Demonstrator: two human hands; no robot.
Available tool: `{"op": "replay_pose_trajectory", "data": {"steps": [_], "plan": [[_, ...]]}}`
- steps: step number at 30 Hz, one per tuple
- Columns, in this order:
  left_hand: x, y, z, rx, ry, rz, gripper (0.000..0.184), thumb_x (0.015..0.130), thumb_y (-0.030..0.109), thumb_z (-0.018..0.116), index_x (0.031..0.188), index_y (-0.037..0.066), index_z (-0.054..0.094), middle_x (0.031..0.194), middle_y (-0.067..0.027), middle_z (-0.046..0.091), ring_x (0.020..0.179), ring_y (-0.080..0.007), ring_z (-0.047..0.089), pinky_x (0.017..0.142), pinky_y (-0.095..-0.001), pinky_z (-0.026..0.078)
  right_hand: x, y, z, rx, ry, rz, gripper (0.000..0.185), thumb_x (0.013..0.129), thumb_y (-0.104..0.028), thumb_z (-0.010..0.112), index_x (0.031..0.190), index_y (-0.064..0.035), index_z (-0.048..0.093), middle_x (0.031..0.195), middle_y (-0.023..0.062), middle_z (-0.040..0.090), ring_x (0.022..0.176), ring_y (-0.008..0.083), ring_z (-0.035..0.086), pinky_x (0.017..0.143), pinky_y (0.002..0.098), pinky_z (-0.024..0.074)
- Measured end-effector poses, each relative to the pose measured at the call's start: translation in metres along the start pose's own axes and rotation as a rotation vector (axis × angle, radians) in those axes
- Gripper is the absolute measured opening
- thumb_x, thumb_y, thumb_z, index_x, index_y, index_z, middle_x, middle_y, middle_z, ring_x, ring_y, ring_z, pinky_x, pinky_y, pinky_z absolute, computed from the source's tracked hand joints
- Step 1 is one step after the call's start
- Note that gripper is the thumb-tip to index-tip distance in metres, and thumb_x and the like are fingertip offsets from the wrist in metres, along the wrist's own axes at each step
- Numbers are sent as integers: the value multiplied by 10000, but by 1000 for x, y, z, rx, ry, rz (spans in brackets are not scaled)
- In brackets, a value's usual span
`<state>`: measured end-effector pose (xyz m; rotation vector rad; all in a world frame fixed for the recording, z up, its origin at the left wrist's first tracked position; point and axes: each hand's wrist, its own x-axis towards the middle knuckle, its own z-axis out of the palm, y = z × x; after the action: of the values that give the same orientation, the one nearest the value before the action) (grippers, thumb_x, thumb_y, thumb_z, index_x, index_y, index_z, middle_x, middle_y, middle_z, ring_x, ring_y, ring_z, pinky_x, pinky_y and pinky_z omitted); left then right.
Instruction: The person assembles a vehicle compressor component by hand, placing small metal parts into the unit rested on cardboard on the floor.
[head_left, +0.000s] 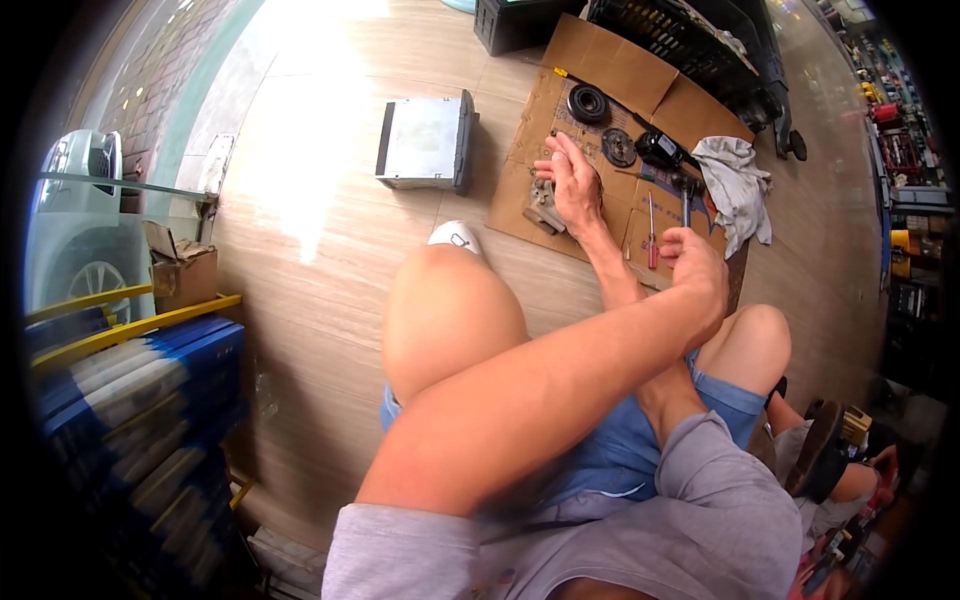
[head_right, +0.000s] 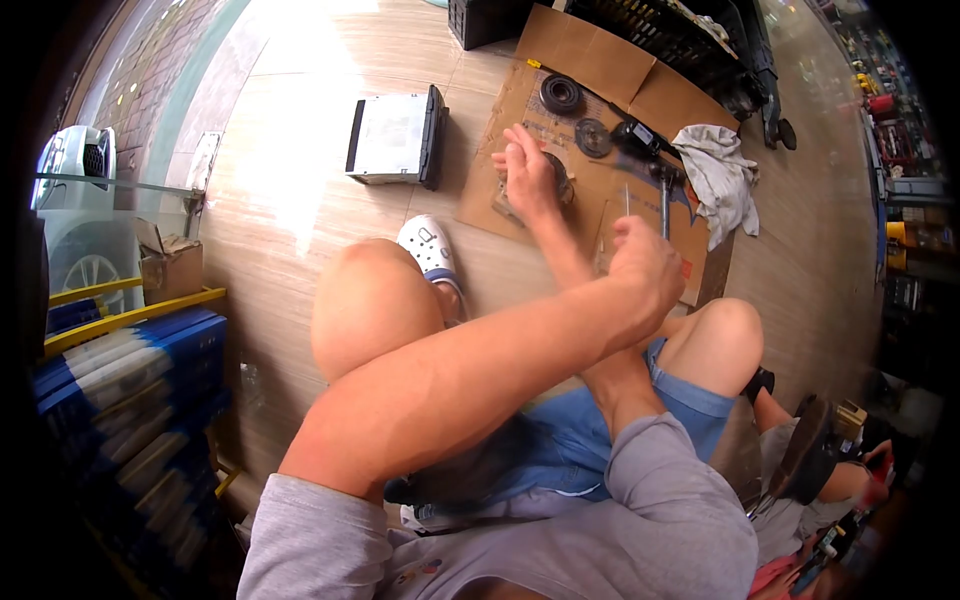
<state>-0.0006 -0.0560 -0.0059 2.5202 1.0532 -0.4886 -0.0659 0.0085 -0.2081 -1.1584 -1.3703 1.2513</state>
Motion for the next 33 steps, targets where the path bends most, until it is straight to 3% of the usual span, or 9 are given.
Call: {"op": "replay_pose_trajectory", "data": {"steps": [4,5,11,14,15,18,21,28,33], "plan": [[-6,0,-5,0,3,11,422,788,270,697,1122,14,667,1048,-180,656,937,-356,636,807,-578,446,2,-9,-10,393,-97,306,461,1017,-334,462,1300,30,440,1110,169,639,792,189,676,680,263,560],[-8,-1,-6,-3,1,17,423,787,272,698,1119,12,667,1047,-183,656,934,-356,636,807,-578,446,3,-12,-15,315,-107,362,452,1005,-376,482,1212,23,528,1049,136,657,694,142,656,618,238,540],[-1,1,-4,-12,13,1,437,774,286,708,1107,5,669,1040,-194,653,918,-357,633,806,-578,445,8,-22,-20,-614,-223,123,405,981,-378,525,1049,2,646,876,68,655,608,109,574,569,219,470],[2,0,-2,-38,26,-11,453,763,294,717,1108,5,668,1033,-194,652,917,-357,631,806,-577,446,8,9,-19,-440,-132,-157,321,948,-355,550,1077,-92,684,837,104,687,723,134,640,681,306,507],[0,-1,-4,-42,20,-6,457,760,296,720,1109,6,667,1030,-195,652,917,-357,631,807,-576,446,1,-6,-18,-338,-167,102,397,964,-377,539,1158,-47,645,922,116,691,755,150,654,696,294,520],[0,1,-4,-25,17,-9,464,750,297,728,1109,9,668,1023,-195,652,917,-357,630,807,-575,447,-1,-5,0,215,-16,72,497,972,-401,547,1216,32,579,951,107,657,764,111,628,611,236,512],[1,2,-4,-16,8,-15,466,746,297,732,1109,13,669,1022,-193,651,920,-355,630,806,-574,447,0,-18,-11,333,-54,284,551,968,-447,531,1228,38,565,911,103,667,729,111,640,596,212,511],[3,1,-1,-13,24,-32,459,742,298,735,1097,14,674,1009,-176,651,921,-344,630,805,-569,448,6,-15,-19,-523,-162,99,373,948,-415,556,1070,-81,670,893,79,692,755,194,649,689,306,503],[5,4,-2,-5,11,-56,447,747,297,729,1086,10,675,1012,-177,652,915,-342,632,805,-570,450,-1,-11,-11,-279,-157,-10,377,967,-357,547,1161,-38,598,1060,128,663,812,207,649,724,309,517]]}}
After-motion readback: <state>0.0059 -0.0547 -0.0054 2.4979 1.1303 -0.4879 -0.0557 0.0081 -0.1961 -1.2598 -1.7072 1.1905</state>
